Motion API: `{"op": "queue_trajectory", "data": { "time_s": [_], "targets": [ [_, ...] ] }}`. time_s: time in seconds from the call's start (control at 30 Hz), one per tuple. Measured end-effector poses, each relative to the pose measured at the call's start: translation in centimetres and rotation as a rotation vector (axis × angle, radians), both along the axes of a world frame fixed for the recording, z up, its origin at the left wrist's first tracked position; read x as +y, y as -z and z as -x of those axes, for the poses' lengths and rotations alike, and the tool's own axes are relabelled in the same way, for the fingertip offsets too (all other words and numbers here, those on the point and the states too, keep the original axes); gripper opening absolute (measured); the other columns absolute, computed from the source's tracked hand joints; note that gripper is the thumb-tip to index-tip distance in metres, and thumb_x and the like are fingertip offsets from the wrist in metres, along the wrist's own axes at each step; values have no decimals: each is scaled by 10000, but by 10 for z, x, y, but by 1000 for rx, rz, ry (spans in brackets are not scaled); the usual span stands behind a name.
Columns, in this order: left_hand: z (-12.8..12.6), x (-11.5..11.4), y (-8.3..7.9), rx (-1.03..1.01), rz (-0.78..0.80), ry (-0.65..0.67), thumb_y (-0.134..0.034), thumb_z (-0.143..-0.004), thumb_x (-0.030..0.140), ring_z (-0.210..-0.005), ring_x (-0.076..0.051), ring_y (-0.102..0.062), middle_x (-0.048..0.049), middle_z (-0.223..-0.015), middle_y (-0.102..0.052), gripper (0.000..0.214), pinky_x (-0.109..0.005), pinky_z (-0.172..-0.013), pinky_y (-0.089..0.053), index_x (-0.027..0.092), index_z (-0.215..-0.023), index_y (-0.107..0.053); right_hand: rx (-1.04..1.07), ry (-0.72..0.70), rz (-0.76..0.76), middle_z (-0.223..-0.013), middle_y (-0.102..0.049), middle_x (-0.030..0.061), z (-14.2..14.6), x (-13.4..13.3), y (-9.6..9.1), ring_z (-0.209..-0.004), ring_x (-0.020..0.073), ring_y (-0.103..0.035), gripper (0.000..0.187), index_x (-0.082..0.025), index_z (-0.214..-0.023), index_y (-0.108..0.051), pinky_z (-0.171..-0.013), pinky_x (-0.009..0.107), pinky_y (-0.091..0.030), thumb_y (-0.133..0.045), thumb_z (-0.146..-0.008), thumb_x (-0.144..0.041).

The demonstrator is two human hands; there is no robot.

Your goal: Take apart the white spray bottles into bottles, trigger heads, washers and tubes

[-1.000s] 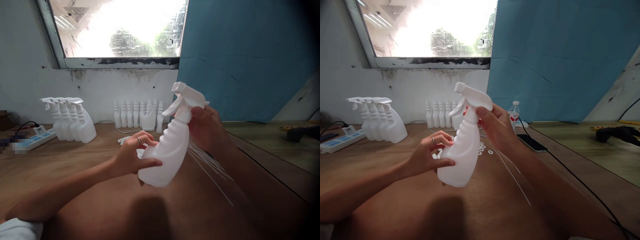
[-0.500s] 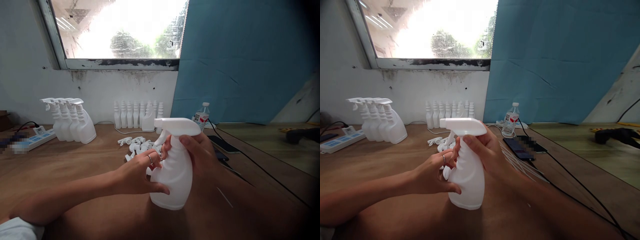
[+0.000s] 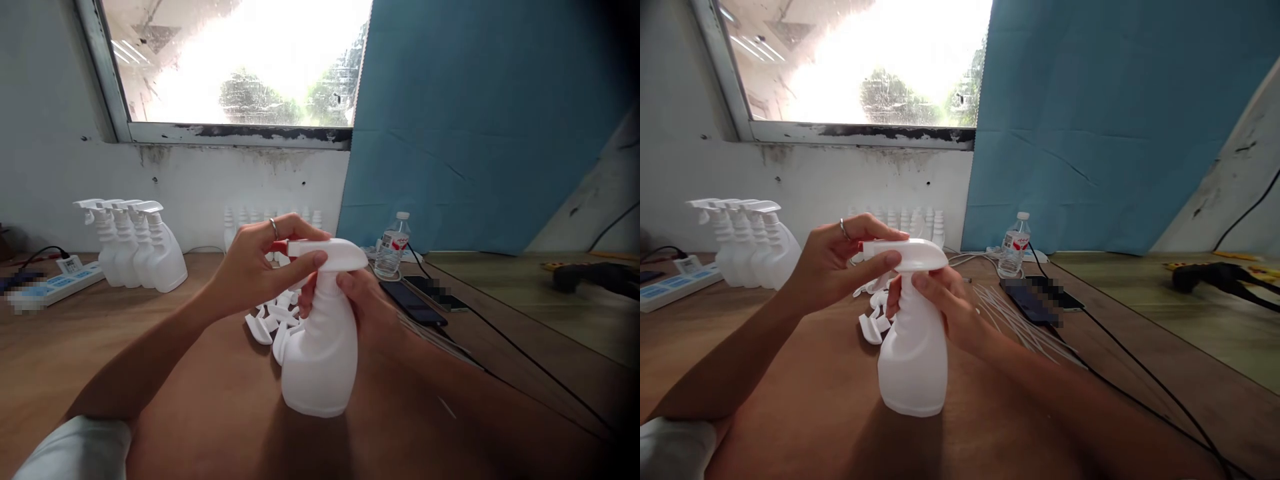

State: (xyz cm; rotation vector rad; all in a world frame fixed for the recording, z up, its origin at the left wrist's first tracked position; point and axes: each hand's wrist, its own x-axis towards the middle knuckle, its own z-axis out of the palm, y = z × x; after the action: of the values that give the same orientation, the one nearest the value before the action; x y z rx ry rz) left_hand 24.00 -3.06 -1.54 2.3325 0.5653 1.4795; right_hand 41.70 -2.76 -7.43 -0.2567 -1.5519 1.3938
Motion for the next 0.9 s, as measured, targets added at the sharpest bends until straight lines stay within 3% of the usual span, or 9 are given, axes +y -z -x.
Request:
{"op": "queue_trajectory", "data": {
  "time_s": [0.17, 0.33, 0.43, 0.8, 0.9],
  "targets": [
    [3, -2, 1, -18, 1, 53, -684, -818, 268, -819, -163, -638, -46, -880, -695, 145, -286, -744, -530, 172, -926, -695, 6, -150, 10, -900, -676, 127, -1, -1, 0, -840, 269, -656, 321, -122, -998, -624, -728, 403, -514, -584, -801, -373],
    [3, -1, 0, -23, 47, 73, -685, -817, 282, -824, -168, -638, -55, -895, -697, 160, -281, -718, -535, 169, -930, -697, -69, -122, -12, -644, -603, 51, 2, -3, -3, -594, 162, -569, 246, -126, -774, -610, -606, 309, -459, -645, -792, -369],
    [3, 0, 0, -21, 61, 94, -683, -821, 273, -828, -168, -637, -56, -895, -696, 158, -278, -718, -532, 162, -932, -699, -22, -181, -27, -675, -595, 64, 3, -1, -2, -582, 166, -548, 356, -127, -795, -605, -584, 319, -442, -580, -811, -482],
    [4, 2, 1, -32, 75, 114, -700, -810, 282, -792, -158, -634, -60, -895, -693, 162, -269, -683, -532, 161, -917, -703, -48, -183, -51, -642, -568, 52, 4, 2, -2, -566, 153, -538, 296, -116, -770, -603, -580, 307, -436, -575, -844, -401],
    [5, 2, 1, -33, 70, 112, -704, -806, 298, -808, -165, -642, -59, -891, -695, 170, -272, -701, -530, 164, -912, -705, -49, -193, -65, -641, -563, 52, 4, 1, -2, -566, 151, -530, 354, -111, -773, -612, -569, 300, -426, -579, -834, -459]
  ]
}}
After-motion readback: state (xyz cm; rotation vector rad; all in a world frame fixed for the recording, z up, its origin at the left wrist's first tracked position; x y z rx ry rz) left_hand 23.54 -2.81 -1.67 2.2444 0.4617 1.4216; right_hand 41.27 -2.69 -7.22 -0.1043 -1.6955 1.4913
